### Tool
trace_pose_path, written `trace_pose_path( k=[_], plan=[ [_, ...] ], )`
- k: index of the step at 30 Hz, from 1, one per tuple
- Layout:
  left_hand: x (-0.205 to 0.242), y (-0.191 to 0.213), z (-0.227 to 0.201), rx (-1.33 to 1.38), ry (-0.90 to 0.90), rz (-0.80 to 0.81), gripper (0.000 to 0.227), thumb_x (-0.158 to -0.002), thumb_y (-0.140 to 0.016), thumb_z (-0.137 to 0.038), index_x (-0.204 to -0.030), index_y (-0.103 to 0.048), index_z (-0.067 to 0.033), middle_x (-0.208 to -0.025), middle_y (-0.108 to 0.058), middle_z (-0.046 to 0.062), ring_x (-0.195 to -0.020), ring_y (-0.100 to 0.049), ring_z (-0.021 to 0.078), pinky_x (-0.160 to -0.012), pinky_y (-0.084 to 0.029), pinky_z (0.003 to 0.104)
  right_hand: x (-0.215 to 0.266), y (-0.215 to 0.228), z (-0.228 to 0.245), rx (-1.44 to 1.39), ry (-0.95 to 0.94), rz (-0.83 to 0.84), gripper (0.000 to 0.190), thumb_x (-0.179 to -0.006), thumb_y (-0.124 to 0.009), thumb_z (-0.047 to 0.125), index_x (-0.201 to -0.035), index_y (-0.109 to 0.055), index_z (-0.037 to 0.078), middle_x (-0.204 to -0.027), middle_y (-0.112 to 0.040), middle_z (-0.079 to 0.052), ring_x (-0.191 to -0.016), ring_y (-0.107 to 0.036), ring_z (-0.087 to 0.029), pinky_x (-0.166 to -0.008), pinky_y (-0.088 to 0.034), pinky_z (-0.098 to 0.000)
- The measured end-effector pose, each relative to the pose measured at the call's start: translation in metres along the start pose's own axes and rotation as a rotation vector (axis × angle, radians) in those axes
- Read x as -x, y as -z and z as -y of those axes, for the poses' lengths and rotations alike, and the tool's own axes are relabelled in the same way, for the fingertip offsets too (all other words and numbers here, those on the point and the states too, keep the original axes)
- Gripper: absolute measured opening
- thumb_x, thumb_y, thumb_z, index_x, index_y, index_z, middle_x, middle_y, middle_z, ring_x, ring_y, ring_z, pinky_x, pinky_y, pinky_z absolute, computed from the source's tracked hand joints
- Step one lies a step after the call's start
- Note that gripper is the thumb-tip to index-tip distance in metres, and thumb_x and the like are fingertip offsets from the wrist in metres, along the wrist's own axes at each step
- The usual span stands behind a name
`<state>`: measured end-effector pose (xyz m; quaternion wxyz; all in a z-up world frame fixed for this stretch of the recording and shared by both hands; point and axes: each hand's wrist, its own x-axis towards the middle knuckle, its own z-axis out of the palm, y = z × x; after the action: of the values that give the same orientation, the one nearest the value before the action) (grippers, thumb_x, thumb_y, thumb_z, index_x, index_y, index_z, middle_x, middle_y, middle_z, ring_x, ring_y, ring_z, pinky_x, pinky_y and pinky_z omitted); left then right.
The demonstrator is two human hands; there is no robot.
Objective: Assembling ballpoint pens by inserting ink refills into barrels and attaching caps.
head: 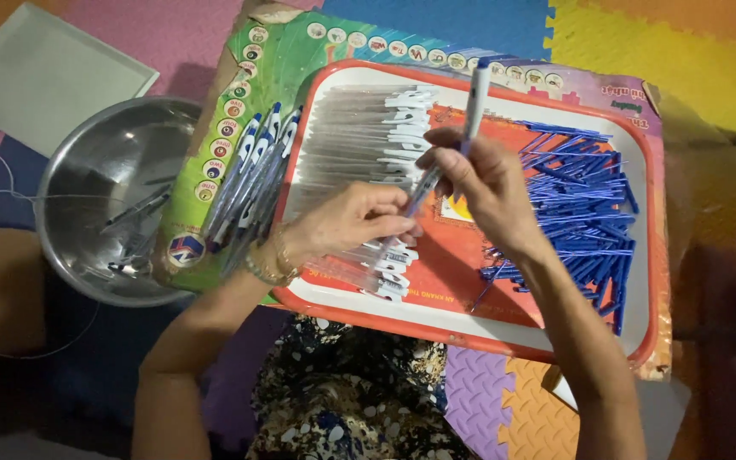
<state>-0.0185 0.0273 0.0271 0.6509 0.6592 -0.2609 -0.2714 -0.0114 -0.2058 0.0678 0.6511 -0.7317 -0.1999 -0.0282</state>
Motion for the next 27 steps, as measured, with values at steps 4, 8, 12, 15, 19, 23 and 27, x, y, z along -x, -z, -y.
trace_pose_path(
  k=[4,8,12,15,19,23,27],
  plan=[
    [-0.004,-0.002,0.003,0.109,-0.013,-0.053,0.024,-0.104,-0.08,-0.024,-0.125,-0.078,-0.014,-0.095,-0.086,0.004,-0.085,-0.077,0.0065,-0.066,-0.061,0.016,0.006,0.012,0.003,0.077,0.052,-0.126,0.037,-0.121,-0.054,0.023,-0.141,-0.066,-0.006,-0.114,-0.076,-0.024,-0.089,-0.07,-0.023,-0.077,-0.06,-0.0322],
    [-0.005,0.004,0.009,0.22,-0.008,-0.158,0.067,-0.089,-0.095,-0.018,-0.148,-0.063,-0.0158,-0.103,-0.083,0.008,-0.085,-0.082,0.0141,-0.06,-0.063,0.018,0.018,0.028,-0.018,-0.04,-0.072,-0.339,0.059,-0.122,-0.039,0.05,-0.123,-0.074,0.003,-0.09,-0.065,-0.011,-0.071,-0.054,-0.012,-0.065,-0.047,-0.025],
    [-0.008,-0.001,0.012,0.4,0.022,-0.157,0.06,-0.098,-0.087,-0.013,-0.152,-0.062,-0.011,-0.104,-0.08,0.015,-0.087,-0.085,0.0271,-0.068,-0.073,0.034,0.032,0.015,-0.018,-0.289,-0.122,-0.364,0.059,-0.117,-0.042,0.058,-0.112,-0.069,0.006,-0.086,-0.072,-0.021,-0.056,-0.064,-0.015,-0.051,-0.054,-0.0236],
    [-0.009,-0.007,0.0,0.431,-0.003,-0.176,0.054,-0.099,-0.084,-0.011,-0.15,-0.065,-0.005,-0.107,-0.08,0.017,-0.091,-0.085,0.0294,-0.071,-0.075,0.038,0.033,0.009,-0.023,-0.4,-0.128,-0.343,0.03,-0.119,-0.057,0.03,-0.111,-0.065,0.002,-0.1,-0.076,-0.027,-0.071,-0.075,-0.024,-0.067,-0.068,-0.0331],
    [-0.015,-0.003,0.017,0.413,-0.02,-0.194,0.05,-0.096,-0.088,-0.009,-0.142,-0.07,-0.0032,-0.108,-0.081,0.013,-0.094,-0.084,0.0239,-0.077,-0.075,0.038,0.039,0.0,-0.012,-0.192,-0.004,-0.278,0.026,-0.103,-0.079,0.002,-0.119,-0.061,-0.007,-0.106,-0.075,-0.029,-0.084,-0.079,-0.03,-0.081,-0.071,-0.0418],
    [-0.018,-0.003,0.022,0.353,-0.028,-0.218,0.05,-0.092,-0.091,-0.009,-0.138,-0.072,-0.0046,-0.109,-0.08,0.009,-0.095,-0.083,0.0201,-0.078,-0.075,0.037,0.041,-0.008,-0.006,-0.107,0.044,-0.289,0.019,-0.104,-0.079,-0.002,-0.112,-0.064,-0.011,-0.099,-0.076,-0.026,-0.083,-0.081,-0.029,-0.079,-0.071,-0.0437],
    [-0.02,-0.007,0.024,0.303,-0.027,-0.233,0.051,-0.091,-0.092,-0.012,-0.139,-0.074,-0.0077,-0.113,-0.08,0.003,-0.094,-0.082,0.0143,-0.075,-0.074,0.03,0.04,-0.013,-0.008,-0.036,0.101,-0.319,0.02,-0.103,-0.081,-0.002,-0.109,-0.066,-0.013,-0.093,-0.075,-0.025,-0.084,-0.079,-0.027,-0.079,-0.069,-0.043]
  ],
)
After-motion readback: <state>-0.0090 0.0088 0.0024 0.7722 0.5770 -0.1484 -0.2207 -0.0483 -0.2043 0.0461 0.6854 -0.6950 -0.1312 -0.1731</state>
